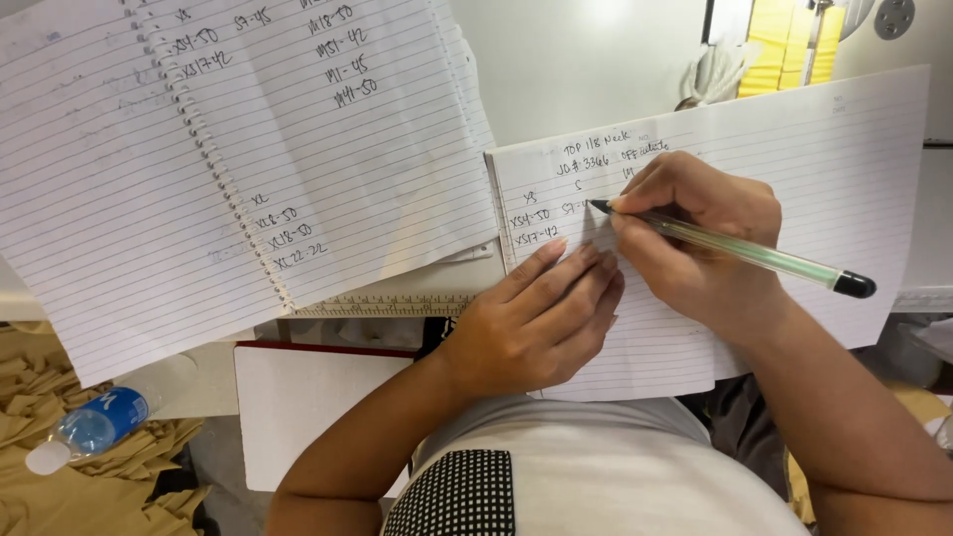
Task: The person writes in a lined notebook using a pen, referencing a larger open notebook on the left. They flip pages in the notebook and continue writing entries throughout the clip.
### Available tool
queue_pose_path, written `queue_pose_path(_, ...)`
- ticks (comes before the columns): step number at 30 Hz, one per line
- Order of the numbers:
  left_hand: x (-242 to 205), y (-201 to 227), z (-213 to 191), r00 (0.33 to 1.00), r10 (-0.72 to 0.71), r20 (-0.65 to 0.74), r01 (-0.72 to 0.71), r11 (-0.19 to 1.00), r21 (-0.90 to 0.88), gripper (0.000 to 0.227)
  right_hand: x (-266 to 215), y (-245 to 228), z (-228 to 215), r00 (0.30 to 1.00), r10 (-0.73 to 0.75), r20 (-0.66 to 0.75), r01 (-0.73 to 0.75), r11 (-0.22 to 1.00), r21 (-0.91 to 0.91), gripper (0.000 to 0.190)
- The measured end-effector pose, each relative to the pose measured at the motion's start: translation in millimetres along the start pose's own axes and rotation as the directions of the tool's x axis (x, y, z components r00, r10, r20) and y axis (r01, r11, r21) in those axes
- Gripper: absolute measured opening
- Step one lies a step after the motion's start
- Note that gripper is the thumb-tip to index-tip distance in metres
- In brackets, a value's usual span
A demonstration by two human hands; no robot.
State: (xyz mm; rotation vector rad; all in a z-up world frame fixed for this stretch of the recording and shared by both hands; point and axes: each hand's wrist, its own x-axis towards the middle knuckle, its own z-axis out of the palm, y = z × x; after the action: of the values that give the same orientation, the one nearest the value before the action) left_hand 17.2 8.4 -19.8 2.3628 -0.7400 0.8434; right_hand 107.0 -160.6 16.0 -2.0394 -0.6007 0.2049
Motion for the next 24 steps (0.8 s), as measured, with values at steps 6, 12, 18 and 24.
queue_pose_path(6,1.3,0.5,-1.0,1.0,-0.006,-0.013,0.006,1.0,0.005,0.009,-1.0,2.6,-0.9,1.0,0.012,-0.028,-0.012,1.0,0.029,0.012)
queue_pose_path(12,-0.6,0.6,0.4,1.0,-0.007,-0.001,0.007,1.0,-0.007,0.012,-0.6,0.0,1.6,1.0,0.012,-0.017,-0.012,1.0,-0.001,0.014)
queue_pose_path(18,1.4,0.3,-1.2,1.0,-0.006,-0.012,0.006,1.0,-0.006,0.01,-1.1,-1.3,-0.3,0.999,0.037,0.003,-0.037,0.999,0.03,0.012)
queue_pose_path(24,1.3,1.1,0.3,1.0,0.0,-0.015,0.0,1.0,0.009,0.007,0.1,-1.2,-0.3,1.0,0.017,-0.023,-0.017,1.0,-0.012,0.014)
